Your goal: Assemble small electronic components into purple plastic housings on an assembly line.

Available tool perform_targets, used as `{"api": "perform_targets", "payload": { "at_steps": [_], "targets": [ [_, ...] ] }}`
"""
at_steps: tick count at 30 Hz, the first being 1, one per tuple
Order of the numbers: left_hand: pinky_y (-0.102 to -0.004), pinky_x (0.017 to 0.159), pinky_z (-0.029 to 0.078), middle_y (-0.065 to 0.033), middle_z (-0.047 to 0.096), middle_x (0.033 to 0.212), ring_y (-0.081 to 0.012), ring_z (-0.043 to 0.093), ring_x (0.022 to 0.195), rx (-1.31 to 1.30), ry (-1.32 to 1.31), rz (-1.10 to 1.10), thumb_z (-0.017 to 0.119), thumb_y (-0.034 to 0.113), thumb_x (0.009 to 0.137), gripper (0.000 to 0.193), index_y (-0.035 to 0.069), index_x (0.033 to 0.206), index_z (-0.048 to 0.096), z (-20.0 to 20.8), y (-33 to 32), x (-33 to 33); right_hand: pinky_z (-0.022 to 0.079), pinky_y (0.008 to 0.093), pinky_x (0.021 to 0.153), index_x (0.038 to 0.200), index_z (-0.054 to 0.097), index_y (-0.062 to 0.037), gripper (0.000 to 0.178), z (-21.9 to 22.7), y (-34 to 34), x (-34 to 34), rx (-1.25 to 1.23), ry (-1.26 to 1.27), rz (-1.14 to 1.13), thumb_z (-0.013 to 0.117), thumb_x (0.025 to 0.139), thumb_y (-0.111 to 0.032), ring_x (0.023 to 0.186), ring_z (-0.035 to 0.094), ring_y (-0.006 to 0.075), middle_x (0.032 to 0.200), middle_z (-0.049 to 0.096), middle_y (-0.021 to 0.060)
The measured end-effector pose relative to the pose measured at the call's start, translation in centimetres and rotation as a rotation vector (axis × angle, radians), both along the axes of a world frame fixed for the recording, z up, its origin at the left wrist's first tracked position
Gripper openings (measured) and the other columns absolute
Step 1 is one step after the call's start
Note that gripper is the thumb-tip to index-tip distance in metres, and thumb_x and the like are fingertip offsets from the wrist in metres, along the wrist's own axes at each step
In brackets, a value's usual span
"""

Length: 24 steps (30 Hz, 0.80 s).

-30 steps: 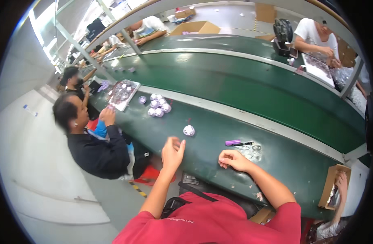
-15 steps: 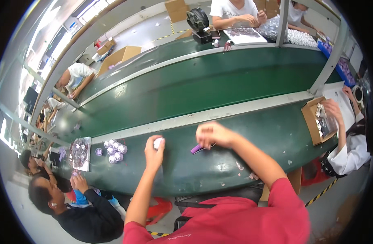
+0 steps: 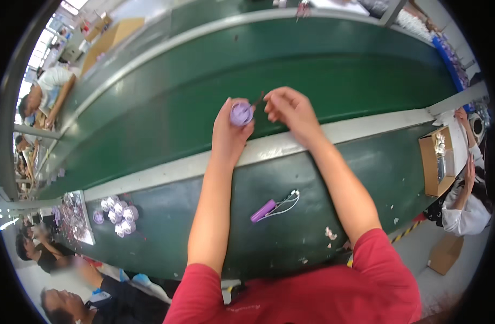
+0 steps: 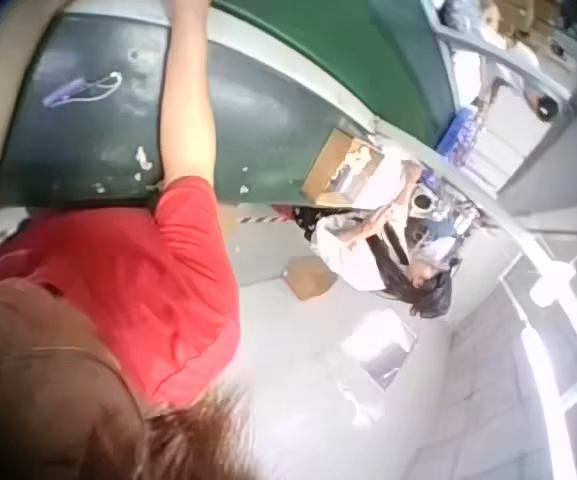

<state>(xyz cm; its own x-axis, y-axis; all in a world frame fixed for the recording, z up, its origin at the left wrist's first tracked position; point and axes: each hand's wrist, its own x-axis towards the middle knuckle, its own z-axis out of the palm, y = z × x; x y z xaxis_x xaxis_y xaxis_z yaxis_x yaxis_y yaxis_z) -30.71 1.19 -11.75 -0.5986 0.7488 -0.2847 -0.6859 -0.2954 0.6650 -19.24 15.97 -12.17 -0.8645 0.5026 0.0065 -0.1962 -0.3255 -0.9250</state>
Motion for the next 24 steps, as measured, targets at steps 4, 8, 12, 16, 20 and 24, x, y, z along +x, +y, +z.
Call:
{"api": "perform_targets", "payload": {
  "at_steps": [4,8,12,16,20,24],
  "targets": [
    [-0.0261,0.062,0.048,-0.0101,0.064,0.101,-0.0159,0.058,0.076,-0.053,0.006,0.000,0.052,0.034,0.104,0.034,0.002,0.114,0.059,0.9,-0.8,-0.2,0.051,0.0249,0.075,0.110,0.067,-0.0005,0.015,0.5,-0.9,-0.3,0.079,-0.093,0.005,0.061,0.100,-0.011,0.082,0.062,0.0116,0.095,0.068,0.0060],
    [-0.0271,0.065,0.050,-0.0087,0.064,0.100,-0.0164,0.060,0.077,-0.039,0.142,-0.079,0.053,0.031,0.104,0.033,0.001,0.116,0.061,1.3,-0.3,1.0,0.050,0.0243,0.076,0.102,0.070,0.0006,0.011,0.4,0.1,0.2,0.111,-0.095,0.024,0.063,0.098,-0.007,0.082,0.061,0.0110,0.097,0.071,0.0071],
    [-0.0277,0.067,0.051,-0.0084,0.065,0.103,-0.0172,0.062,0.080,-0.032,0.162,-0.127,0.052,0.028,0.104,0.032,0.000,0.117,0.061,1.7,-0.7,1.5,0.051,0.0244,0.075,0.105,0.071,0.0011,0.014,-0.1,0.1,0.1,0.014,-0.045,-0.039,0.068,0.096,-0.008,0.080,0.061,0.0095,0.095,0.071,0.0056],
    [-0.0285,0.077,0.055,-0.0083,0.067,0.109,-0.0191,0.068,0.092,-0.077,0.175,-0.220,0.053,0.023,0.104,0.028,0.002,0.121,0.061,1.9,-1.4,2.2,0.050,0.0248,0.073,0.103,0.069,0.0017,0.012,0.1,-0.6,-0.1,-0.038,-0.052,-0.057,0.068,0.095,-0.007,0.079,0.059,0.0102,0.091,0.068,0.0050],
    [-0.0310,0.082,0.056,-0.0076,0.067,0.111,-0.0197,0.069,0.096,-0.105,0.125,-0.212,0.054,0.022,0.104,0.027,0.004,0.122,0.062,2.3,-1.5,2.1,0.047,0.0251,0.073,0.101,0.067,-0.0001,0.008,-0.1,-0.5,0.6,-0.085,-0.025,-0.059,0.066,0.096,-0.006,0.078,0.056,0.0100,0.090,0.065,0.0034],
    [-0.0335,0.087,0.057,-0.0098,0.067,0.112,-0.0212,0.069,0.100,-0.095,0.104,-0.217,0.054,0.020,0.104,0.027,0.003,0.124,0.061,2.5,-1.6,2.1,0.044,0.0241,0.070,0.102,0.068,-0.0018,0.007,0.2,-0.7,0.6,-0.018,0.009,-0.054,0.066,0.096,-0.006,0.078,0.056,0.0089,0.091,0.066,0.0025]
  ]
}}
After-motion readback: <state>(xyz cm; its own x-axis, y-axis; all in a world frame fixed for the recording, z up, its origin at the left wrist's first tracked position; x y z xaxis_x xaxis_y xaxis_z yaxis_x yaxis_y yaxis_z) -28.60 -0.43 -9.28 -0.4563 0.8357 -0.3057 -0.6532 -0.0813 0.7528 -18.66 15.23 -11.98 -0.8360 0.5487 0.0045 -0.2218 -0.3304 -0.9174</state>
